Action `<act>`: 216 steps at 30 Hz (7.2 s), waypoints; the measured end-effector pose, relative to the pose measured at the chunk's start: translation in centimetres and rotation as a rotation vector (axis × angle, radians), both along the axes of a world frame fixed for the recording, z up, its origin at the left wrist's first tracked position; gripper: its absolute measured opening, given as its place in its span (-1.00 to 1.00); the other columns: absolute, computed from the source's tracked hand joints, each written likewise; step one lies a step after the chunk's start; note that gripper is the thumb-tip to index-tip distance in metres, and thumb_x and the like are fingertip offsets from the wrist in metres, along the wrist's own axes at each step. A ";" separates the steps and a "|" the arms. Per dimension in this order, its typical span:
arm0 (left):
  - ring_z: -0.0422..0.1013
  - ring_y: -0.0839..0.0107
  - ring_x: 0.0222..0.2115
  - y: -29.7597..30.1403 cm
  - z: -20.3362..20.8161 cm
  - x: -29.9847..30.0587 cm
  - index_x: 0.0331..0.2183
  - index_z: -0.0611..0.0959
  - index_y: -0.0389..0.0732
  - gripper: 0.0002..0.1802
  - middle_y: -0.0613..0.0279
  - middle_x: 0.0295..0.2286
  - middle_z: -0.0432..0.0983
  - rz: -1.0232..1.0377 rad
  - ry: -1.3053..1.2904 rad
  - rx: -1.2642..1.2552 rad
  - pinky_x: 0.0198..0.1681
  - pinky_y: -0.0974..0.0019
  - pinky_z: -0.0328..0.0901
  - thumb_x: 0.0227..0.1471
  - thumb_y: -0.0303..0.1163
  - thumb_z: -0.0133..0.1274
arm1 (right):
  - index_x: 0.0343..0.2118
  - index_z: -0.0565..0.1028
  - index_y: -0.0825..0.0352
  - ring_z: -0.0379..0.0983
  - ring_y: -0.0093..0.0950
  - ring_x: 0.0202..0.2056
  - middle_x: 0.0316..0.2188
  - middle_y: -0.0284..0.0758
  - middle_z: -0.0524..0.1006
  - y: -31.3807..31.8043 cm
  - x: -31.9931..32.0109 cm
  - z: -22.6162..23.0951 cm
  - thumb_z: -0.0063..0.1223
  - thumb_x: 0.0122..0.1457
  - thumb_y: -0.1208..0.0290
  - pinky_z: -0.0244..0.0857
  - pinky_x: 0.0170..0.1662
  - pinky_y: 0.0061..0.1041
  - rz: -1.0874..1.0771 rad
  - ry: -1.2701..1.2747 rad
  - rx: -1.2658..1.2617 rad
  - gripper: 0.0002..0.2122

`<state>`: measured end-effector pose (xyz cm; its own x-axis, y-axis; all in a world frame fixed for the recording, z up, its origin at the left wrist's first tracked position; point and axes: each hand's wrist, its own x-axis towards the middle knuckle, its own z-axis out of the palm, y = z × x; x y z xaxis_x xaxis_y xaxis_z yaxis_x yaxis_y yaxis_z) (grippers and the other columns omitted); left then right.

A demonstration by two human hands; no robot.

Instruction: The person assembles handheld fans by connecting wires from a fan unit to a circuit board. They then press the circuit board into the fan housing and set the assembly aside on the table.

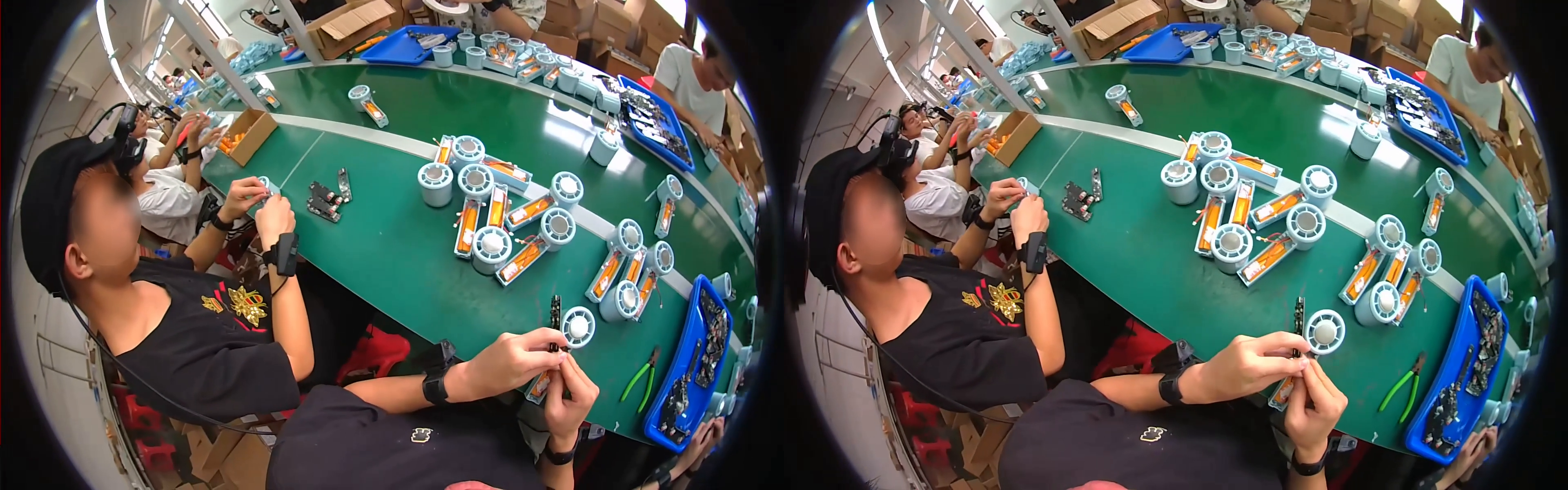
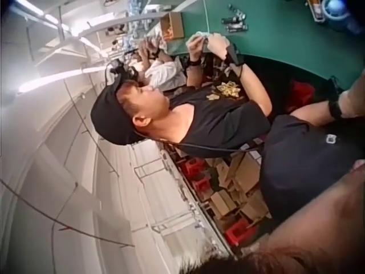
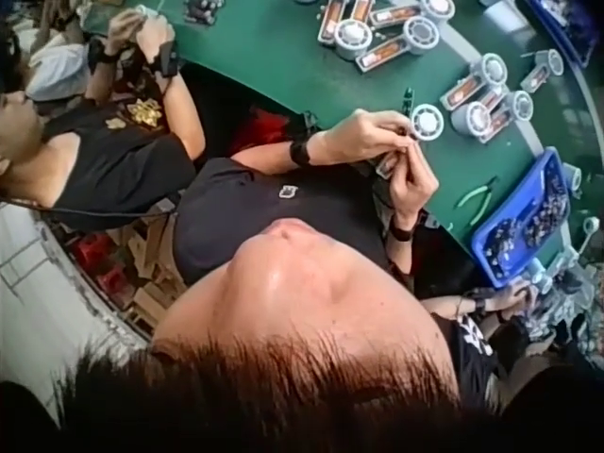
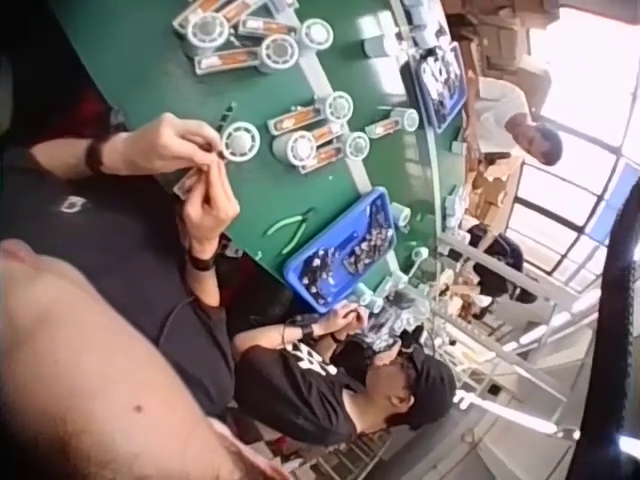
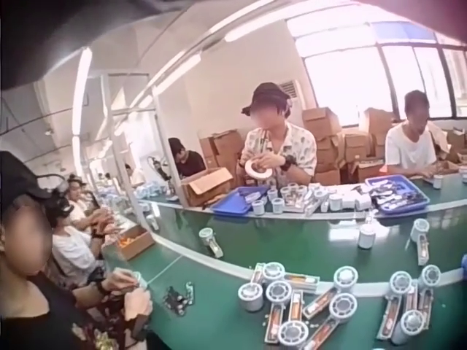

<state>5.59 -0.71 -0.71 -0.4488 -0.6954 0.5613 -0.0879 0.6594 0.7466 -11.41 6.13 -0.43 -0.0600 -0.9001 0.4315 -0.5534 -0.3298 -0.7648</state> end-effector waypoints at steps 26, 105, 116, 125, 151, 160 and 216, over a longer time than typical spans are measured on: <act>0.66 0.28 -0.28 0.0 3.1 0.0 -0.22 0.75 -0.24 -0.80 0.10 -0.12 0.61 0.038 -0.198 0.081 -0.25 0.37 0.56 0.05 -0.52 0.28 | -0.19 0.57 0.46 0.47 -0.63 -0.56 -0.27 -0.23 0.62 0.8 -1.3 -1.6 0.10 0.07 0.80 0.27 -0.49 -0.66 0.117 -0.324 0.160 -0.76; 0.46 0.09 0.02 0.3 5.2 -2.2 0.14 0.42 -0.26 -0.35 0.04 0.01 0.48 -0.011 -0.554 -0.105 0.09 0.08 0.37 -0.01 -0.64 0.22 | -0.25 0.48 0.41 0.26 -0.61 -0.60 -0.61 -0.40 0.42 -0.3 -6.3 4.8 0.33 0.12 0.48 0.11 -0.54 -0.50 0.142 -0.092 0.516 -0.76; 0.32 0.04 0.16 -4.2 1.6 -4.0 -0.26 0.61 -0.09 -0.74 0.19 -0.11 0.50 -0.335 -0.465 -0.342 0.27 -0.14 0.10 -0.07 -0.43 0.26 | -0.13 0.52 0.36 0.58 -0.08 -0.33 -0.38 -0.10 0.61 -1.1 -7.4 8.5 0.19 0.17 0.47 0.43 -0.27 -0.20 0.449 0.369 0.561 -0.79; 0.32 0.06 0.14 -4.0 1.6 -6.0 -0.34 0.64 -0.08 -0.83 0.17 -0.12 0.50 -0.200 -0.416 -0.346 0.24 -0.21 0.07 -0.10 -0.39 0.22 | -0.28 0.37 0.37 0.58 -0.02 -0.34 -0.43 -0.06 0.59 -2.3 -9.6 5.6 0.14 0.17 0.40 0.43 -0.29 -0.09 0.163 0.626 0.348 -0.79; 0.42 -0.26 0.03 -2.1 3.0 -4.9 -0.38 0.66 -0.25 -0.83 -0.07 -0.12 0.51 0.022 -0.388 -0.268 0.16 -0.23 0.31 -0.12 -0.43 0.18 | 0.02 0.46 0.46 0.49 -0.16 -0.08 -0.13 -0.07 0.53 0.8 -5.3 -0.1 -0.09 0.18 0.68 0.36 0.03 -0.31 -0.012 -0.026 0.357 -0.68; 0.41 -0.35 0.05 0.1 2.9 -5.5 -0.46 0.70 -0.35 -0.77 -0.06 -0.19 0.48 0.229 -0.651 -0.450 0.12 -0.32 0.35 -0.12 -0.35 0.17 | 0.05 0.45 0.47 0.44 -0.41 -0.20 -0.18 -0.22 0.51 1.3 -5.7 -0.7 -0.05 0.28 0.59 0.34 -0.11 -0.43 0.016 -0.139 0.389 -0.72; 0.59 0.08 -0.42 -29.7 13.4 1.7 -0.50 0.80 -0.09 -0.85 0.21 -0.41 0.68 0.551 -0.269 -0.623 -0.23 0.09 0.49 -0.17 -0.46 0.15 | 0.02 0.46 0.52 0.51 -0.39 -0.08 -0.09 -0.10 0.59 1.5 -8.6 -3.3 -0.10 0.47 0.14 0.35 0.02 -0.41 0.148 -0.792 0.149 -0.57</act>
<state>7.24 -30.45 12.69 -0.3111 -0.4539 0.8350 -0.6358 0.7524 0.1721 -20.04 7.66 -3.70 -0.1731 -0.9671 0.1864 0.2103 -0.2211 -0.9523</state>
